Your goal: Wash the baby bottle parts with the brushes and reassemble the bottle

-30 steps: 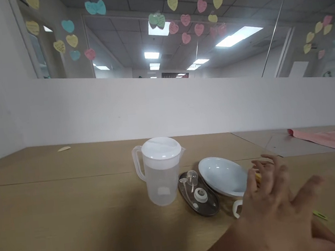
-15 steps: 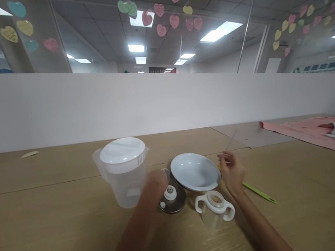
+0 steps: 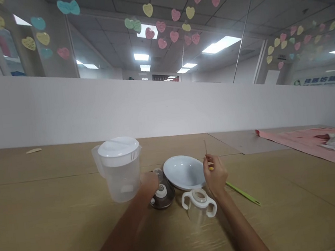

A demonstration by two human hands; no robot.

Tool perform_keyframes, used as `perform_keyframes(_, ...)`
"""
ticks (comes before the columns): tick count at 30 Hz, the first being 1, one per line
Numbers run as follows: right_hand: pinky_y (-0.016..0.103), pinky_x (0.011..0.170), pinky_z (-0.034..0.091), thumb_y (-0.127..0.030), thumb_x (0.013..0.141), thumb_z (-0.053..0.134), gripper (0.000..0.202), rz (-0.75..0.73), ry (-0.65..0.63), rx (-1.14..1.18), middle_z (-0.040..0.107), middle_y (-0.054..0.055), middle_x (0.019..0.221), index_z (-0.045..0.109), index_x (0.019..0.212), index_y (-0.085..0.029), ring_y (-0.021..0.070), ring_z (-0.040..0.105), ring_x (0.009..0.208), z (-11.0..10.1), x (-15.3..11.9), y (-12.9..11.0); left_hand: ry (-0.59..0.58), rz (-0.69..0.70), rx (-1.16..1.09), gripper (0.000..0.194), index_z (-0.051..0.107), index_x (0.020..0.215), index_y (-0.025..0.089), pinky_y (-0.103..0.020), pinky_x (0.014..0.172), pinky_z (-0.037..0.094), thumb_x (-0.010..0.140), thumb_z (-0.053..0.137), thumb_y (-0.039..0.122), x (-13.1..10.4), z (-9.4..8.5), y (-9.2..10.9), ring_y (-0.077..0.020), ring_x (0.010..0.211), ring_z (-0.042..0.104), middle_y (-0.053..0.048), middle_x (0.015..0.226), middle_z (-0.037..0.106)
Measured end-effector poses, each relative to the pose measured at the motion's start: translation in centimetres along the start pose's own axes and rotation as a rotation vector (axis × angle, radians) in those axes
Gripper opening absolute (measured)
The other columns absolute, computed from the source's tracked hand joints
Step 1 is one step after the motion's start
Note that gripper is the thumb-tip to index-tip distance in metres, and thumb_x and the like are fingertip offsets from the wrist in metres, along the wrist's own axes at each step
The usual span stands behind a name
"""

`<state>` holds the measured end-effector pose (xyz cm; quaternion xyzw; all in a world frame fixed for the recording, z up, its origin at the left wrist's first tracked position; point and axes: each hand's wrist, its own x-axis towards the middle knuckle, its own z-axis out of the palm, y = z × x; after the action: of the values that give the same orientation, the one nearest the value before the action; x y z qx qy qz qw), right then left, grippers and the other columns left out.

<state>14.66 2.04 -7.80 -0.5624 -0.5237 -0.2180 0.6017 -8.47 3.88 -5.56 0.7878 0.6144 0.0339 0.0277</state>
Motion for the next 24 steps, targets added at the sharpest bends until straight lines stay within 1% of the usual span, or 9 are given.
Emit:
perform_keyframes(3, 0.022, 0.057, 0.041, -0.03, 0.087, 0.039, 0.027, -0.089, -0.086, -0.073, 0.068, 0.005, 0.083, 0.062, 0.093, -0.018, 0.0119, 0.06, 0.062, 0.4, -0.6, 0.5, 0.0, -0.054, 0.077, 0.017, 0.07, 0.079, 0.01, -0.037, 0.076, 0.05, 0.074, 0.055, 0.004, -0.9, -0.8, 0.8, -0.0284, 0.088, 0.065, -0.018, 0.083, 0.07)
perform_keyframes(5, 0.022, 0.057, 0.04, -0.03, 0.088, 0.039, 0.027, -0.133, -0.133, -0.104, 0.069, 0.005, 0.082, 0.063, 0.094, -0.019, 0.0127, 0.061, 0.063, 0.8, -1.0, 0.8, 0.023, -0.058, 0.102, 0.019, 0.07, 0.079, 0.008, -0.035, 0.076, 0.05, 0.077, 0.051, 0.002, -1.6, -1.7, 1.4, -0.0272, 0.088, 0.065, -0.018, 0.084, 0.069)
perform_keyframes(7, 0.022, 0.057, 0.04, -0.03, 0.088, 0.039, 0.028, -0.143, -0.159, -0.116, 0.069, 0.005, 0.08, 0.064, 0.093, -0.019, 0.0134, 0.061, 0.063, 1.0, -1.1, 1.1, 0.061, -0.052, 0.108, 0.023, 0.069, 0.081, 0.007, -0.034, 0.076, 0.049, 0.079, 0.047, 0.002, -2.2, -2.7, 2.0, -0.027, 0.089, 0.065, -0.019, 0.086, 0.068)
perform_keyframes(9, 0.023, 0.057, 0.04, -0.032, 0.088, 0.038, 0.029, -0.117, -0.17, -0.103, 0.069, 0.005, 0.078, 0.064, 0.094, -0.019, 0.0137, 0.06, 0.061, 1.0, -1.0, 1.1, 0.098, -0.043, 0.108, 0.024, 0.068, 0.081, 0.006, -0.034, 0.075, 0.048, 0.079, 0.045, 0.001, -2.7, -3.9, 2.6, -0.0277, 0.088, 0.064, -0.019, 0.087, 0.068)
perform_keyframes(13, 0.025, 0.058, 0.042, -0.035, 0.086, 0.039, 0.032, -0.002, -0.169, -0.002, 0.068, 0.006, 0.078, 0.064, 0.096, -0.018, 0.0143, 0.059, 0.06, 0.6, -0.5, 0.5, 0.165, -0.003, 0.108, 0.023, 0.067, 0.083, 0.009, -0.034, 0.072, 0.046, 0.075, 0.047, 0.0, -3.3, -6.2, 3.6, -0.0296, 0.088, 0.063, -0.017, 0.088, 0.067)
perform_keyframes(16, 0.027, 0.06, 0.045, -0.038, 0.083, 0.043, 0.032, 0.135, -0.176, 0.132, 0.067, 0.007, 0.078, 0.063, 0.095, -0.016, 0.0154, 0.06, 0.063, 0.5, 0.0, -0.3, 0.279, 0.049, 0.07, 0.025, 0.062, 0.095, 0.013, -0.033, 0.073, 0.045, 0.083, 0.04, 0.008, -3.1, -7.1, 4.2, -0.0266, 0.087, 0.063, -0.014, 0.09, 0.066)
perform_keyframes(18, 0.028, 0.061, 0.047, -0.04, 0.081, 0.047, 0.031, 0.272, -0.149, 0.265, 0.067, 0.007, 0.078, 0.062, 0.094, -0.015, 0.0165, 0.061, 0.067, 0.5, 0.4, -0.8, 0.362, 0.083, -0.024, 0.025, 0.058, 0.101, 0.016, -0.03, 0.072, 0.044, 0.088, 0.036, 0.016, -2.4, -7.2, 4.7, -0.0229, 0.084, 0.063, -0.011, 0.089, 0.067)
perform_keyframes(21, 0.028, 0.058, 0.049, -0.041, 0.077, 0.054, 0.032, 0.459, -0.046, 0.477, 0.066, 0.006, 0.077, 0.059, 0.093, -0.015, 0.017, 0.062, 0.07, 0.3, 1.1, -1.6, 0.436, 0.115, -0.185, 0.024, 0.054, 0.108, 0.021, -0.025, 0.07, 0.044, 0.089, 0.039, 0.022, -0.8, -6.8, 5.5, -0.019, 0.085, 0.064, -0.006, 0.093, 0.068)
perform_keyframes(24, 0.026, 0.055, 0.048, -0.042, 0.074, 0.059, 0.031, 0.507, 0.06, 0.59, 0.065, 0.006, 0.08, 0.058, 0.09, -0.015, 0.0163, 0.062, 0.071, 0.0, 1.6, -2.5, 0.476, 0.162, -0.261, 0.028, 0.054, 0.113, 0.021, -0.025, 0.07, 0.044, 0.088, 0.04, 0.021, 0.3, -5.9, 6.4, -0.0194, 0.086, 0.064, -0.006, 0.095, 0.07)
